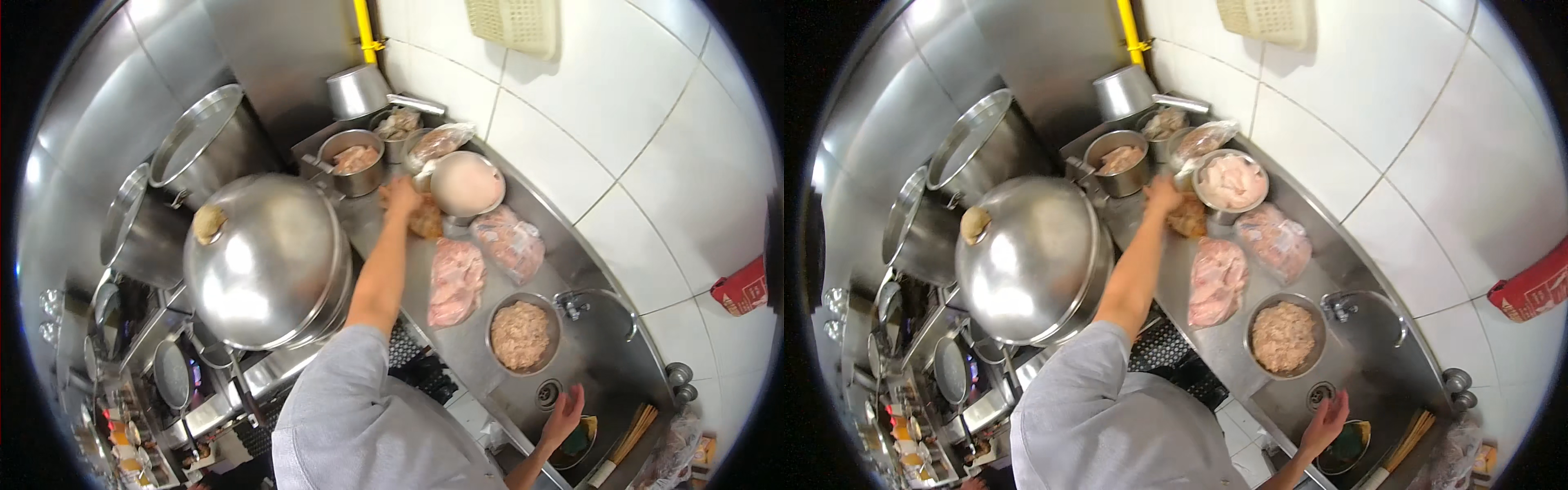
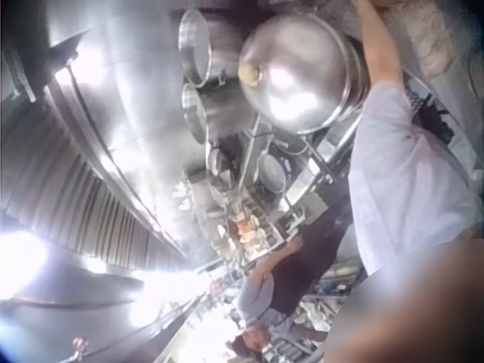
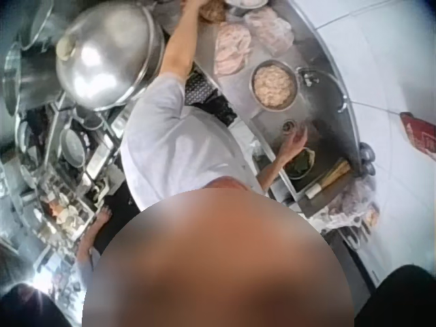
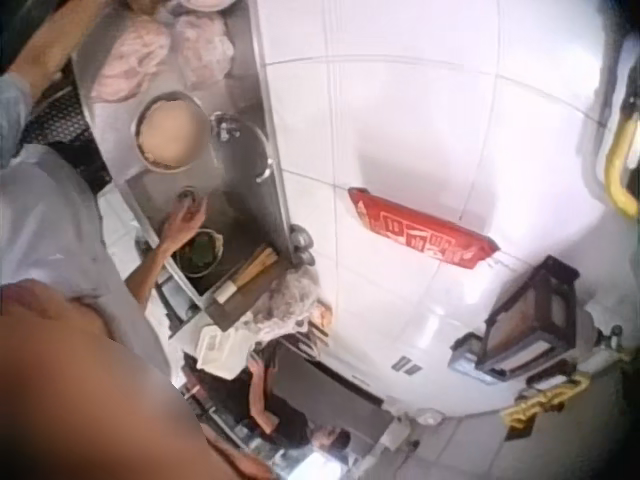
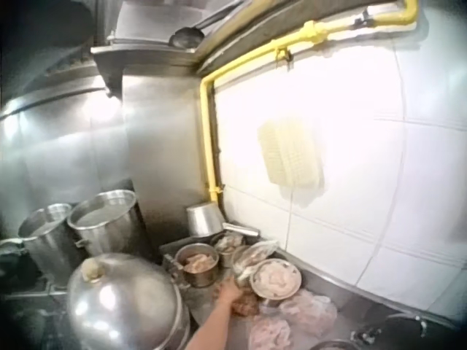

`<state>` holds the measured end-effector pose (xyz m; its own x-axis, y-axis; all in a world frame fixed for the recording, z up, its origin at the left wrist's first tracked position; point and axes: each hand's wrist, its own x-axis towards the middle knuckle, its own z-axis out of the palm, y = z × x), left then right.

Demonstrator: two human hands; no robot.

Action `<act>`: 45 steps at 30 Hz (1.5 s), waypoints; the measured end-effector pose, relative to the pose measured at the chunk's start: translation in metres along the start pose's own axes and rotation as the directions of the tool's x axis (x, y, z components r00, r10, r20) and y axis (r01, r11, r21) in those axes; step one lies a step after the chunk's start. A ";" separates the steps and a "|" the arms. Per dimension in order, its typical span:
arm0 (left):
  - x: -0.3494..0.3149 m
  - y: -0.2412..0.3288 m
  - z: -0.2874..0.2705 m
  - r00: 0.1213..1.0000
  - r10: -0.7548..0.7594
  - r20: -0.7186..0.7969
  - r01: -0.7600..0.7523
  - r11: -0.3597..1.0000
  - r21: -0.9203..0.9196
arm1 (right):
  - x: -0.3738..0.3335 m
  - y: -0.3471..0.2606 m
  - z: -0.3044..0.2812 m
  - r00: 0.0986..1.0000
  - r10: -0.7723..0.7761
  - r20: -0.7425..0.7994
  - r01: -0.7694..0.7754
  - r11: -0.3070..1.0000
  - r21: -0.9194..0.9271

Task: The person washes corn cobs under running water and places them in a white tray, then stores the tray in a refrigerator. They handle various raw meat packages and bowls of ground meat, moving them on the counter and into the fridge. Finally, the person assembles a bowl of soup by adding noodles and broth.

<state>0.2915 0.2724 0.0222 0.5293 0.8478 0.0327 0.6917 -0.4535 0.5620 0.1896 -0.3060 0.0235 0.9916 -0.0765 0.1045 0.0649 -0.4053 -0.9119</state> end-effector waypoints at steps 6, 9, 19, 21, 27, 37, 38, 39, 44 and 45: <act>0.025 -0.024 -0.029 0.803 -0.246 -0.543 0.025 0.924 -0.381 | -0.022 0.007 -0.033 0.989 0.115 -0.096 -0.114 0.993 0.008; 0.042 -0.030 -0.021 0.747 -0.299 -0.594 0.132 0.942 -0.308 | -0.027 0.016 -0.019 0.981 0.187 -0.040 -0.186 0.982 0.035; 0.058 -0.050 -0.053 0.629 -0.291 -0.721 -0.137 0.871 -0.471 | 0.022 -0.025 0.013 0.997 0.055 0.054 -0.061 0.993 0.103; 0.048 -0.030 -0.063 0.599 -0.276 -0.752 -0.173 0.872 -0.458 | 0.030 -0.037 0.015 0.998 0.028 0.056 -0.037 0.986 0.161; -0.063 0.058 -0.118 0.591 0.002 -0.806 -0.506 0.779 -0.369 | 0.048 -0.099 0.026 0.984 -0.143 0.105 0.104 0.944 0.313; -0.274 0.127 -0.126 0.303 0.844 -0.444 -0.907 0.113 -0.405 | 0.055 -0.148 0.036 0.658 -0.365 0.659 -0.529 0.398 0.749; -0.301 0.130 -0.115 0.292 0.910 -0.295 -0.822 0.081 -0.563 | 0.045 -0.131 0.024 0.731 -0.210 0.650 -0.578 0.316 0.752; -0.326 0.134 -0.104 0.204 0.935 -0.291 -0.830 0.008 -0.557 | 0.032 -0.113 0.008 0.775 -0.044 0.630 -0.606 0.233 0.761; -0.387 0.140 -0.076 0.104 0.984 -0.147 -0.638 -0.047 -0.769 | -0.063 0.015 -0.092 0.895 0.223 0.387 -0.435 0.235 0.869; -0.379 0.132 -0.066 0.212 0.975 -0.064 -0.601 0.079 -0.795 | -0.082 0.028 -0.104 0.903 0.229 0.364 -0.404 0.162 0.900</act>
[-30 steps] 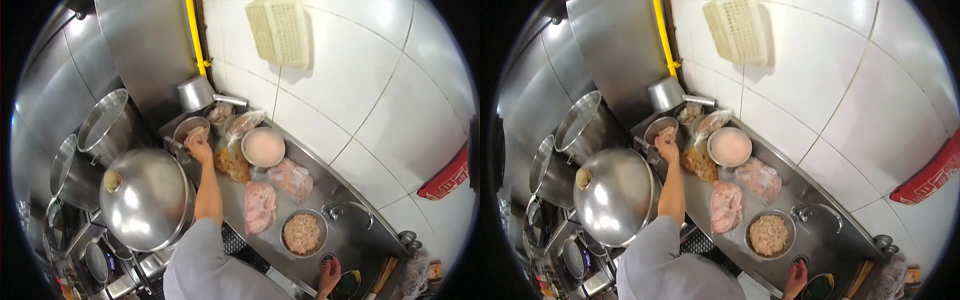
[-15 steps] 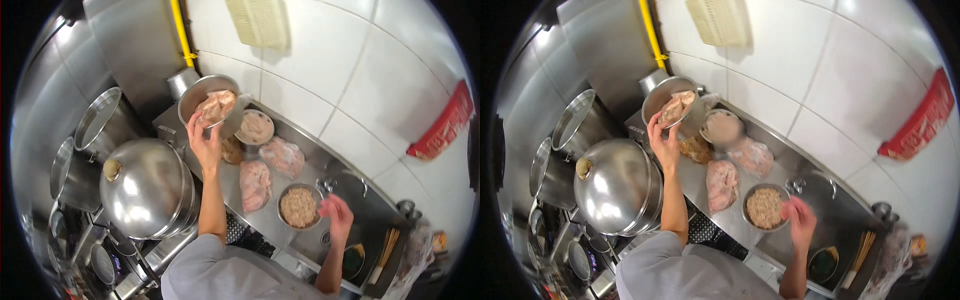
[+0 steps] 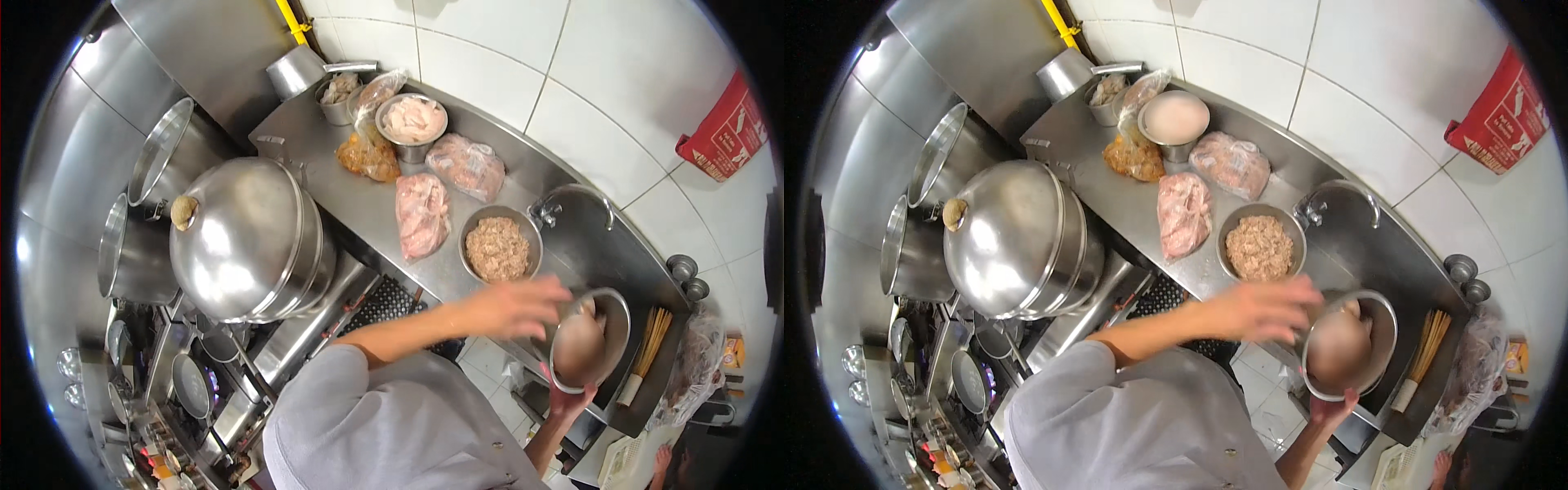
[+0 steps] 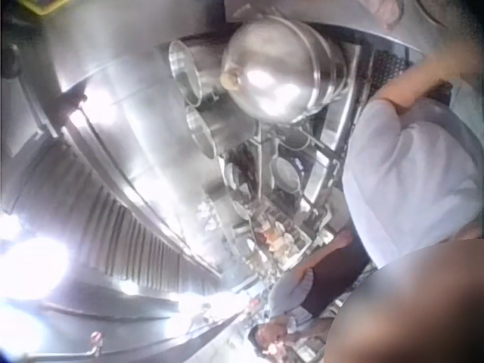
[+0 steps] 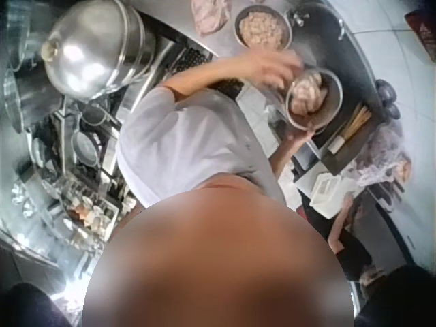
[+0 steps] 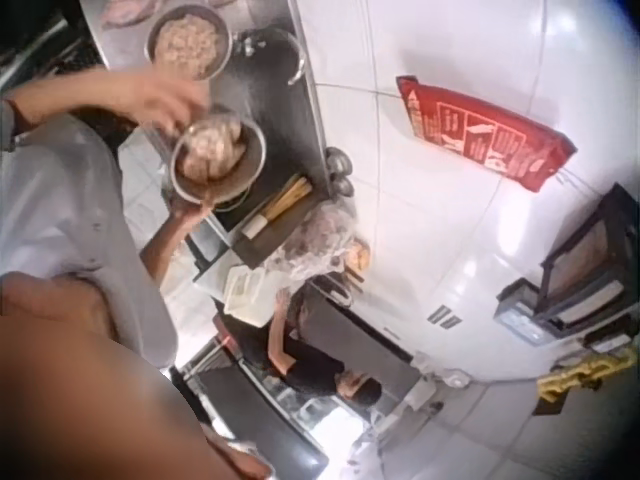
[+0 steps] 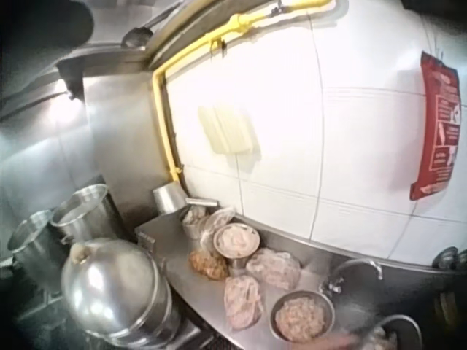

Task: The person washes corn cobs under running water and places them in a white tray, then stores the tray in a refrigerator. They handle various raw meat packages and bowls of ground meat, moving them on the counter and into the fridge. Finally, the person assembles a bowl of soup by adding noodles and broth.

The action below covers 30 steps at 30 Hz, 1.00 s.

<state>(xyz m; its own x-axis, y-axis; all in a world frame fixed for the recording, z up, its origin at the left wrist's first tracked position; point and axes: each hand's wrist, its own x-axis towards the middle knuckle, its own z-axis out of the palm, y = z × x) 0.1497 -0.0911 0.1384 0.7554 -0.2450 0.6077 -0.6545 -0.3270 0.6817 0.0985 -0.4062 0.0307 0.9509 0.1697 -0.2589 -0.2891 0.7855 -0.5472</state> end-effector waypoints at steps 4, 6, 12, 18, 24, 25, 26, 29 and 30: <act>-0.022 -0.103 -0.096 0.739 -0.438 -0.512 0.440 0.889 -0.127 | -0.072 -0.003 -0.033 0.961 -0.189 -0.201 0.192 0.981 -0.003; -0.024 -0.160 -0.161 0.472 -0.410 -0.780 0.641 0.768 -0.016 | -0.096 -0.003 -0.053 0.920 -0.257 -0.295 0.266 0.964 -0.009; -0.040 -0.268 -0.273 0.308 -0.465 -0.830 0.951 0.116 0.288 | -0.112 -0.006 -0.067 0.881 -0.340 -0.328 0.357 0.934 -0.009; -0.095 -0.325 -0.369 0.106 -0.338 -0.935 0.938 0.345 -0.018 | -0.079 0.002 -0.046 0.883 -0.328 -0.335 0.351 0.936 0.008; -0.067 -0.302 -0.424 0.131 -0.164 -0.978 0.940 0.334 0.070 | -0.065 0.012 0.000 0.821 -0.333 -0.464 0.401 0.915 0.052; -0.073 -0.309 -0.441 0.163 -0.125 -0.979 0.955 0.269 0.125 | -0.063 0.013 -0.005 0.845 -0.325 -0.424 0.393 0.916 0.083; -0.074 -0.305 -0.449 0.118 -0.153 -0.981 0.967 0.242 0.078 | -0.057 0.014 0.002 0.839 -0.339 -0.425 0.395 0.917 0.049; -0.065 -0.312 -0.428 0.156 0.071 -0.985 0.886 0.430 0.172 | -0.055 0.019 0.001 0.846 -0.353 -0.400 0.384 0.923 -0.003; -0.052 -0.301 -0.401 0.278 -0.160 -0.947 0.841 0.518 0.159 | -0.058 0.021 0.000 0.838 -0.363 -0.409 0.380 0.924 -0.041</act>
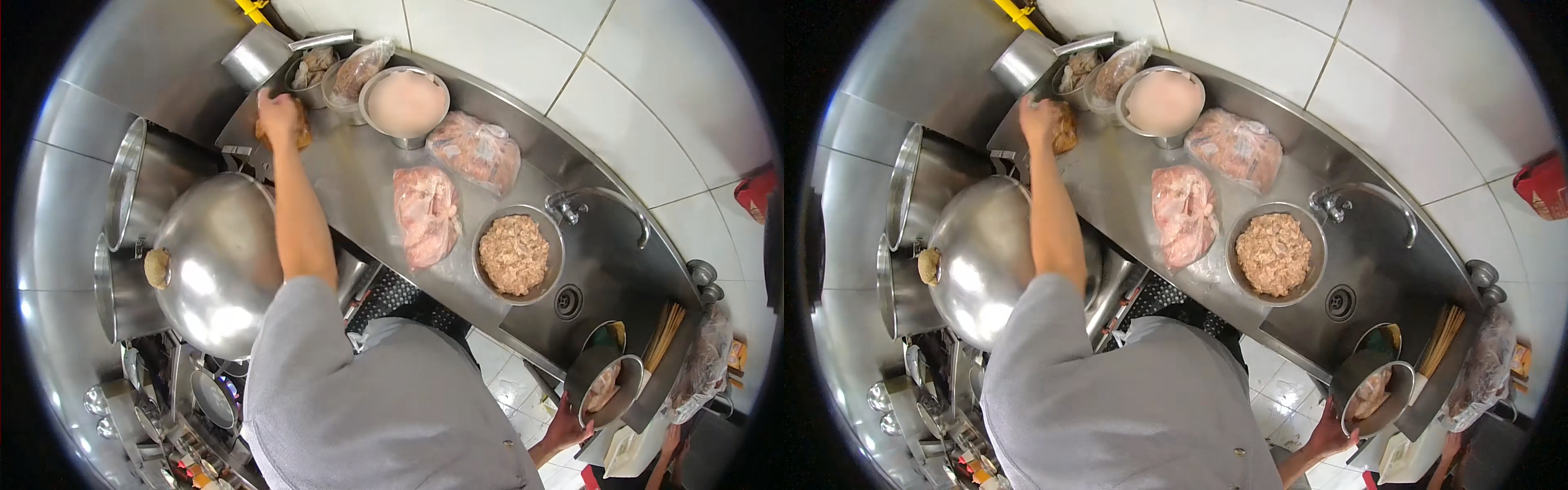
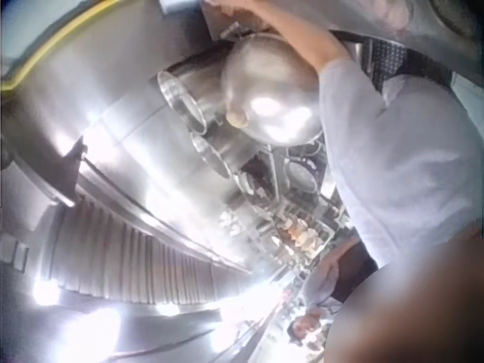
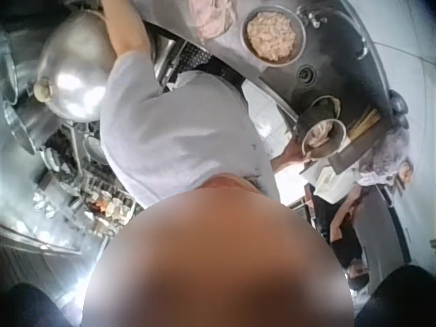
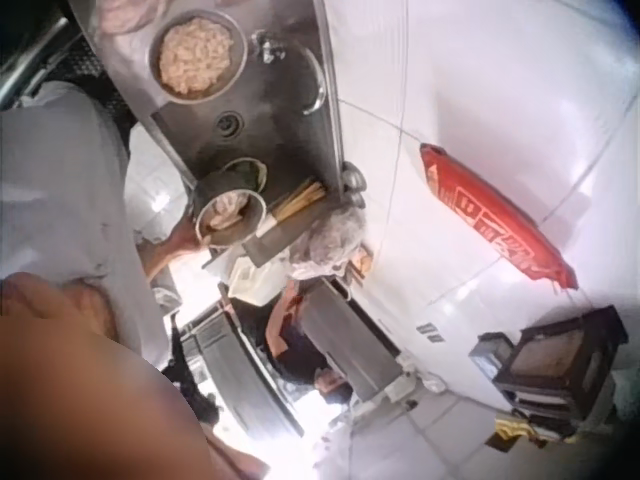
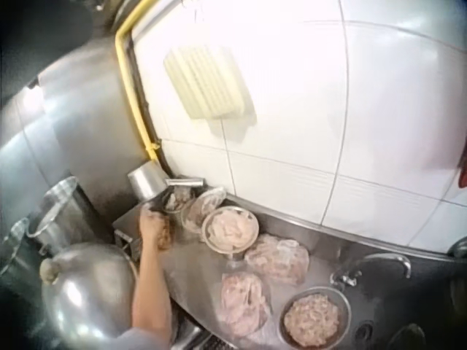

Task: The person washes corn cobs under running water and places them in a white tray, then stores the tray in a refrigerator. They handle various raw meat packages and bowls of ground meat, moving them on the counter and into the fridge. Finally, the person assembles a bowl of soup by adding noodles and broth.

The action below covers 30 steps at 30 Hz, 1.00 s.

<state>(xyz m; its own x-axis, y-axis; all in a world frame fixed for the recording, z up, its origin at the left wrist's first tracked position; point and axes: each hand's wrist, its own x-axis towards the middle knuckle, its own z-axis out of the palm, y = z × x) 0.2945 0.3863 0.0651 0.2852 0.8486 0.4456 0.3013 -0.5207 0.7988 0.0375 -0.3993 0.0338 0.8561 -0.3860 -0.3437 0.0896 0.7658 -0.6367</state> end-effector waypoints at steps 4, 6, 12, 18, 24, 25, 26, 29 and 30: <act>-0.198 0.091 -0.029 0.768 0.208 0.606 -0.137 0.977 -0.161 | 0.012 0.002 -0.004 0.999 0.024 0.038 -0.023 0.999 -0.040; -0.281 0.116 -0.032 0.539 0.193 0.820 -0.484 0.868 0.114 | 0.019 0.003 -0.002 0.996 0.052 0.076 -0.049 0.998 -0.036; -0.323 0.114 -0.030 0.564 -0.016 0.826 -0.488 0.800 0.349 | 0.031 -0.002 -0.023 0.991 0.071 0.117 -0.068 0.997 -0.032; -0.211 0.028 -0.030 0.750 -0.081 0.657 -0.369 0.773 0.516 | 0.022 -0.006 -0.028 0.992 0.075 0.100 -0.074 0.997 -0.013; -0.093 -0.020 -0.005 0.826 0.285 0.487 -0.429 0.877 0.214 | 0.014 -0.010 -0.040 0.993 0.121 -0.013 -0.119 0.990 0.078; -0.105 -0.002 -0.002 0.830 0.386 0.402 -0.474 0.868 0.146 | 0.010 -0.010 -0.026 0.994 0.092 -0.054 -0.089 0.994 0.063; -0.123 0.017 -0.006 0.833 0.400 0.382 -0.466 0.879 0.097 | 0.011 -0.010 -0.026 0.997 0.077 -0.017 -0.077 0.997 0.023; -0.238 0.067 -0.030 0.582 -0.043 0.812 0.101 0.995 -0.020 | 0.020 -0.012 -0.029 0.991 0.114 0.065 -0.113 0.993 -0.021; -0.277 0.105 -0.040 0.299 -0.213 0.930 0.399 0.913 0.081 | 0.020 -0.012 -0.029 0.993 0.105 0.062 -0.103 0.994 -0.023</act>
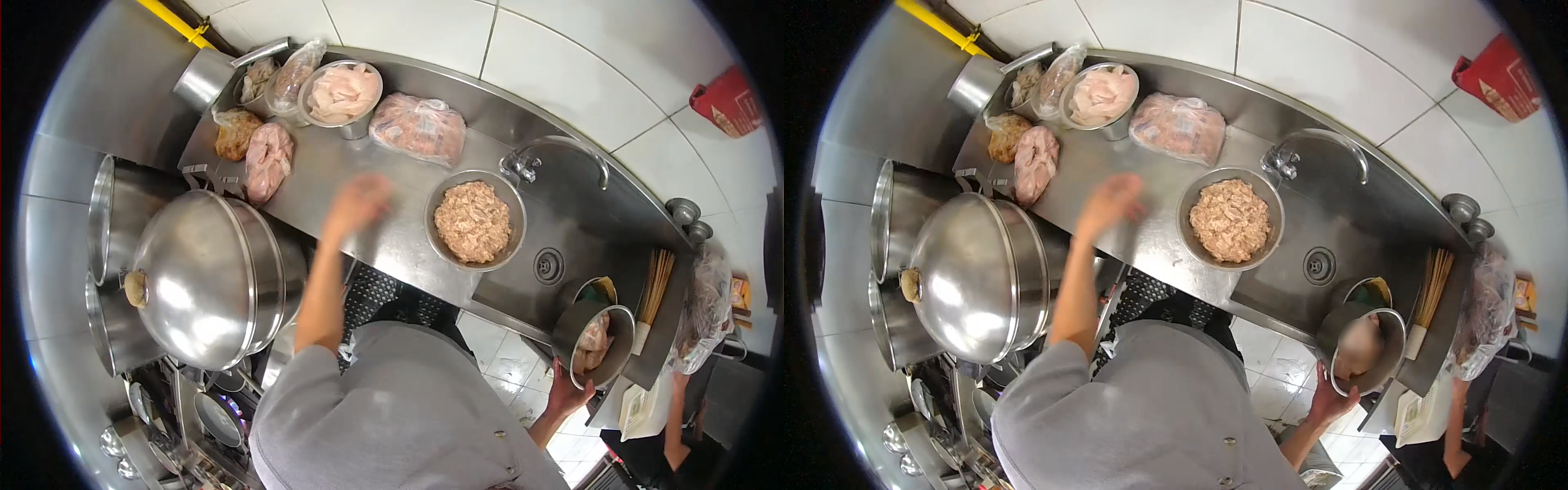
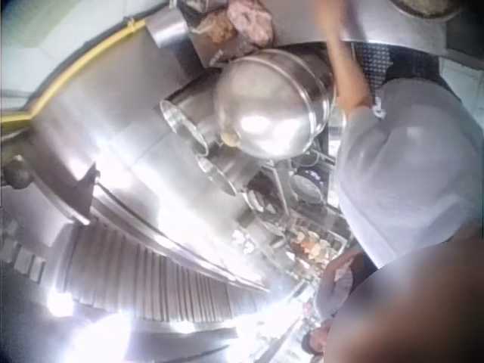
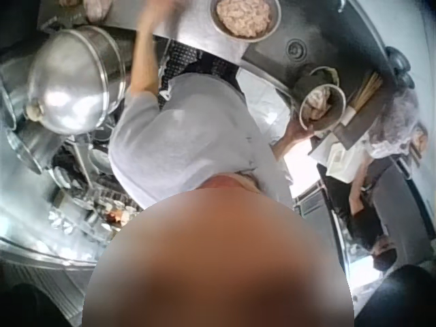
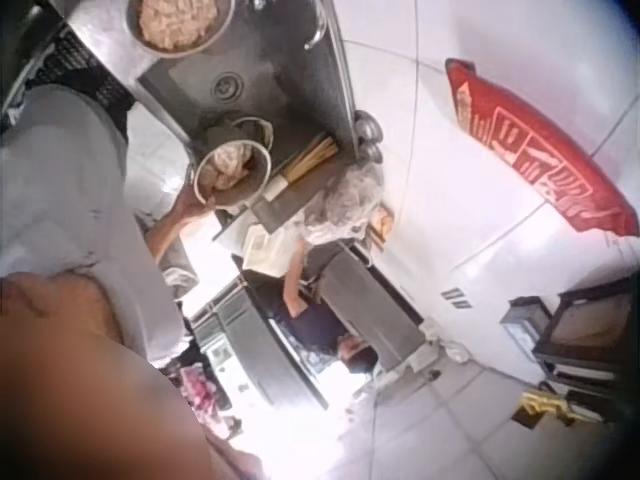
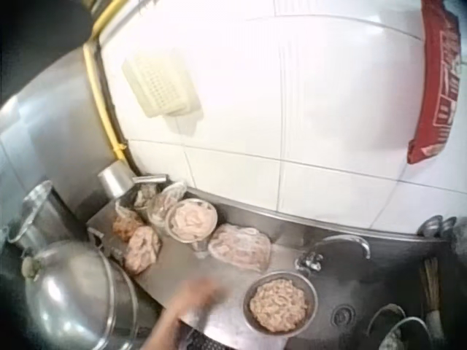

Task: The person washes corn cobs under running water and places them in a white tray, then stores the tray in a refrigerator. They handle various raw meat packages and bowls of ground meat, moving them on the counter and into the fridge. Finally, the person assembles a bowl of soup by adding noodles and broth.

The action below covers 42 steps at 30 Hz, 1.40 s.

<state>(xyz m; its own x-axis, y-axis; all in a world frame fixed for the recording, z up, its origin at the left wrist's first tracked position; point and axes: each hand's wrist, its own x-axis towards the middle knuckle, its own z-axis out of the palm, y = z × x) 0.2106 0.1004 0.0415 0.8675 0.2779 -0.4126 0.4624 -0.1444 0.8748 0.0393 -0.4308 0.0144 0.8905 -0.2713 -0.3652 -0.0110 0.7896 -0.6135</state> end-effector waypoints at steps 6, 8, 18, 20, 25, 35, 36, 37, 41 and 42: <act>-0.012 -0.050 0.087 0.997 0.056 0.050 -0.051 0.994 -0.094 | 0.010 0.005 -0.010 0.998 0.044 0.033 -0.044 0.999 0.006; -0.020 -0.062 0.073 0.996 0.055 -0.069 -0.061 0.995 -0.082 | 0.014 0.005 -0.015 0.998 0.065 0.022 -0.065 0.998 0.004; 0.013 -0.084 -0.074 0.775 -0.092 -0.625 -0.327 0.788 -0.521 | 0.016 -0.003 -0.010 0.980 0.157 0.126 -0.138 0.979 -0.149; 0.025 -0.091 -0.079 0.751 -0.099 -0.652 -0.438 0.666 -0.605 | 0.015 -0.004 -0.009 0.981 0.154 0.120 -0.132 0.976 -0.174; 0.030 -0.092 -0.015 0.741 -0.160 -0.652 -0.544 0.428 -0.722 | -0.001 -0.004 -0.016 0.989 0.114 0.096 -0.104 0.989 -0.108; 0.024 0.094 0.267 0.538 0.843 0.024 -0.799 0.500 0.335 | -0.028 0.000 -0.059 0.998 0.036 -0.055 -0.034 0.999 0.036; 0.048 0.097 0.264 0.543 0.834 0.098 -0.744 0.424 0.517 | -0.028 0.002 -0.061 0.996 0.039 -0.075 -0.035 0.998 0.054; 0.069 0.094 0.259 0.552 0.814 0.182 -0.677 0.311 0.667 | -0.031 0.003 -0.064 0.994 0.035 -0.107 -0.027 0.997 0.077; 0.025 0.096 0.254 0.843 0.401 0.360 -0.484 0.273 0.831 | -0.033 0.014 -0.082 0.996 -0.051 -0.068 0.056 0.996 0.076; 0.018 0.100 0.255 0.865 0.358 0.353 -0.456 0.262 0.851 | -0.034 0.015 -0.081 0.995 -0.054 -0.079 0.060 0.995 0.081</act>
<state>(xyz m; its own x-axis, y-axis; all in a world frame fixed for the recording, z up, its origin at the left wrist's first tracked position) 0.3194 -0.1511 0.0572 0.9801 -0.1466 -0.1336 -0.1180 -0.9724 0.2015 -0.0273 -0.4544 -0.0389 0.8512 -0.3562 -0.3855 0.0797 0.8137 -0.5758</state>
